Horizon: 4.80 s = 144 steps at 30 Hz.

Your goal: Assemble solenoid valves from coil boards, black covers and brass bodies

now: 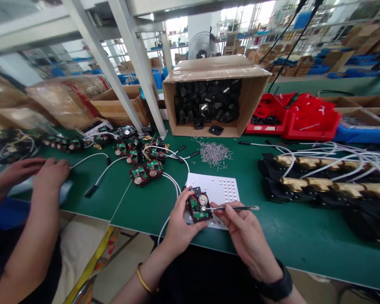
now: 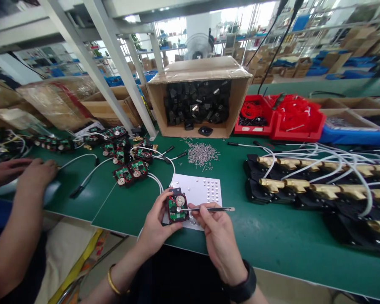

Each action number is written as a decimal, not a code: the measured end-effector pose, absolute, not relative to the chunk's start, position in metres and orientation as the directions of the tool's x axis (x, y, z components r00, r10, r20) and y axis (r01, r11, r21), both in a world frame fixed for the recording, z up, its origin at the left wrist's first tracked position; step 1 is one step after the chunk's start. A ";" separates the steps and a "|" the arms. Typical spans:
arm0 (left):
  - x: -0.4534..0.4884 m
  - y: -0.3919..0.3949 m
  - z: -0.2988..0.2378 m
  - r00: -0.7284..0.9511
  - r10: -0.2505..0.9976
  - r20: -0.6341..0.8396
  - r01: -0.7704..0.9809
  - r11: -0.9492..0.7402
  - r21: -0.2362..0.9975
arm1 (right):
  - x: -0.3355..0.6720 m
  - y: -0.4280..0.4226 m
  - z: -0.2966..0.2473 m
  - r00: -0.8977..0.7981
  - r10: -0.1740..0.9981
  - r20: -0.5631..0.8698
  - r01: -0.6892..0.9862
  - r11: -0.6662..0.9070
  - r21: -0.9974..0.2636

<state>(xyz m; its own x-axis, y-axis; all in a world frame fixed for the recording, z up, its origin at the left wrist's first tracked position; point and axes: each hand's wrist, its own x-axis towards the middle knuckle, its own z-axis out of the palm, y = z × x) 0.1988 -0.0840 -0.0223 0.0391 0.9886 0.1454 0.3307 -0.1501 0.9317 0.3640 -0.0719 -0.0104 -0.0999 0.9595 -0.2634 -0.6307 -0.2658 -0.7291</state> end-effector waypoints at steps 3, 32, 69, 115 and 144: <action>0.208 -0.082 -0.026 0.068 0.987 0.143 0.202 -0.154 0.967 | 0.371 -0.070 -0.006 -0.071 0.973 -0.219 -0.622 -0.215 -0.753; 0.218 -0.086 -0.054 0.071 0.963 0.261 0.184 -0.270 0.945 | 0.379 -0.077 -0.001 -0.020 0.969 -0.248 -0.507 -0.224 -0.833; 0.222 -0.085 -0.060 0.029 0.911 0.411 0.065 -0.412 0.909 | 0.374 -0.078 0.000 0.037 0.978 -0.207 -0.361 -0.180 -0.915; 0.207 -0.085 -0.041 0.227 0.921 0.316 0.453 -0.388 0.803 | 0.404 -0.070 0.028 0.287 0.934 0.211 0.178 0.165 -0.970; 0.201 -0.076 -0.032 0.278 0.940 0.198 0.430 -0.306 0.850 | 0.471 -0.066 -0.016 0.094 0.840 -0.535 0.032 -0.539 -0.842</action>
<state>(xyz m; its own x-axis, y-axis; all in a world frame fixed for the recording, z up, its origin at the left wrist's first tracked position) 0.2012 -0.0755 -0.0318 0.2781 0.9400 0.1977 0.4297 -0.3058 0.8496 0.4712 -0.0664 -0.0162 0.0935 0.8400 -0.5345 0.0325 -0.5391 -0.8416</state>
